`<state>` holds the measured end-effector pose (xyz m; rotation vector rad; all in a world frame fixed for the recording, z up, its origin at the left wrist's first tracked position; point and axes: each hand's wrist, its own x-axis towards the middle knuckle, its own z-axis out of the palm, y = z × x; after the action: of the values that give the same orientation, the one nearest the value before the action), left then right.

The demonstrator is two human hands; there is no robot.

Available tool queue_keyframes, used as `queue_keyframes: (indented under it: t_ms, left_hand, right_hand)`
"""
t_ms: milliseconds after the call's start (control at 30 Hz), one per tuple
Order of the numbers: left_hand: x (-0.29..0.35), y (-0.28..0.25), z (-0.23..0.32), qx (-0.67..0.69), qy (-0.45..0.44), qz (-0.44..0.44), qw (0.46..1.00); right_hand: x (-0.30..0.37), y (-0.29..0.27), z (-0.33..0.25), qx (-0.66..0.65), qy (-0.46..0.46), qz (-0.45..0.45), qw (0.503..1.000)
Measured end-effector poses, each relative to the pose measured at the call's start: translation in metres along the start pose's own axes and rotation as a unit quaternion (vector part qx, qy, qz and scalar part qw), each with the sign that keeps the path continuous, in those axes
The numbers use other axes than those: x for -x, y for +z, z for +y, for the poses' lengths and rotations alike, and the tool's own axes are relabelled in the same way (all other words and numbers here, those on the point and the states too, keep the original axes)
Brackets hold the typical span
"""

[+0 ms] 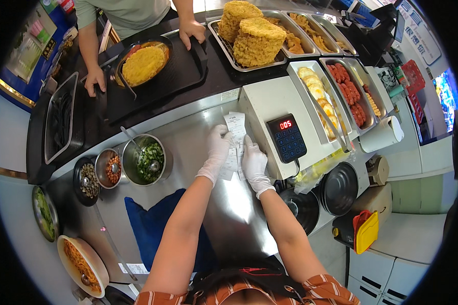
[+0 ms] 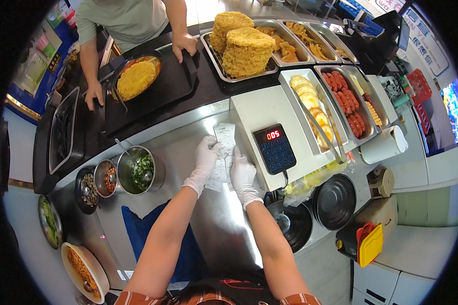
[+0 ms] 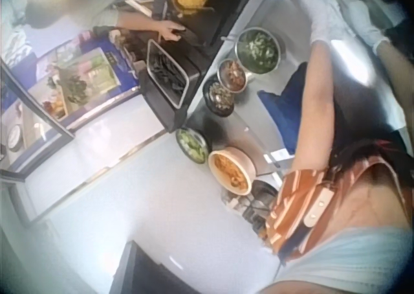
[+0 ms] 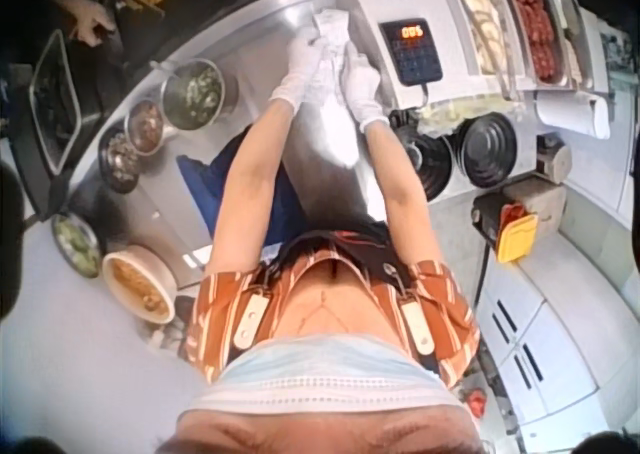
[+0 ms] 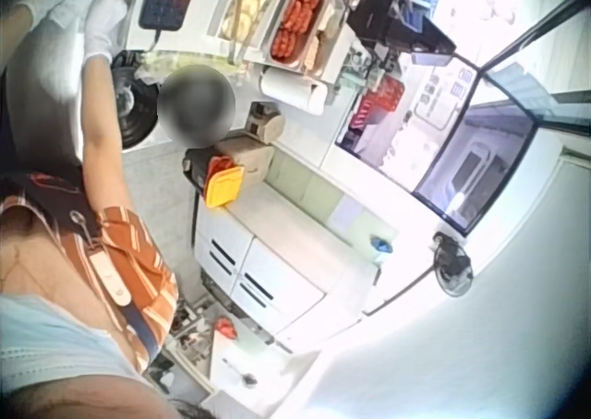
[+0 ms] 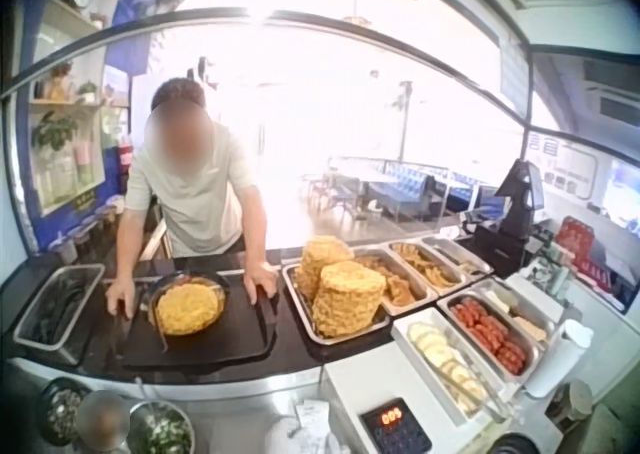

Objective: The person assembles a noodle bowl by placing lettuce in a bowl, adding cooked noodles and broth from a pot, then topping with chopped green onions, peanuts, and a fried egg. The finished bowl is placed on a tray.

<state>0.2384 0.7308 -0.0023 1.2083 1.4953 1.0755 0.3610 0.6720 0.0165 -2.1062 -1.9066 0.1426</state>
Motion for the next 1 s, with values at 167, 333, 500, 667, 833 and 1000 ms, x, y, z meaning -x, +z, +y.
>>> queue_keyframes:
  t_ms: [167, 333, 500, 667, 833, 1000]
  left_hand:
    - [0.052, -0.038, 0.027, -0.086, 0.085, 0.09, 0.989]
    - [0.2, -0.13, 0.031, -0.221, 0.211, 0.128, 0.943]
    - [0.356, -0.174, 0.001, -0.364, 0.14, 0.181, 0.903]
    - [0.432, -0.17, -0.046, -0.416, 0.02, 0.199, 0.887]
    - [0.444, -0.171, -0.072, -0.371, 0.03, 0.198, 0.907]
    - [0.445, -0.17, -0.076, -0.339, 0.031, 0.215, 0.915]
  right_hand:
    - [0.036, -0.039, -0.01, -0.145, -0.029, 0.106, 0.983]
    - [0.13, -0.059, -0.043, -0.335, -0.084, -0.032, 0.938]
    - [0.196, -0.023, -0.111, -0.357, -0.147, -0.199, 0.901]
    - [0.199, 0.026, -0.174, -0.158, -0.227, -0.129, 0.952]
    - [0.178, 0.061, -0.241, -0.13, -0.307, -0.1, 0.938]
    - [0.19, 0.069, -0.292, -0.053, -0.548, -0.2, 0.811]
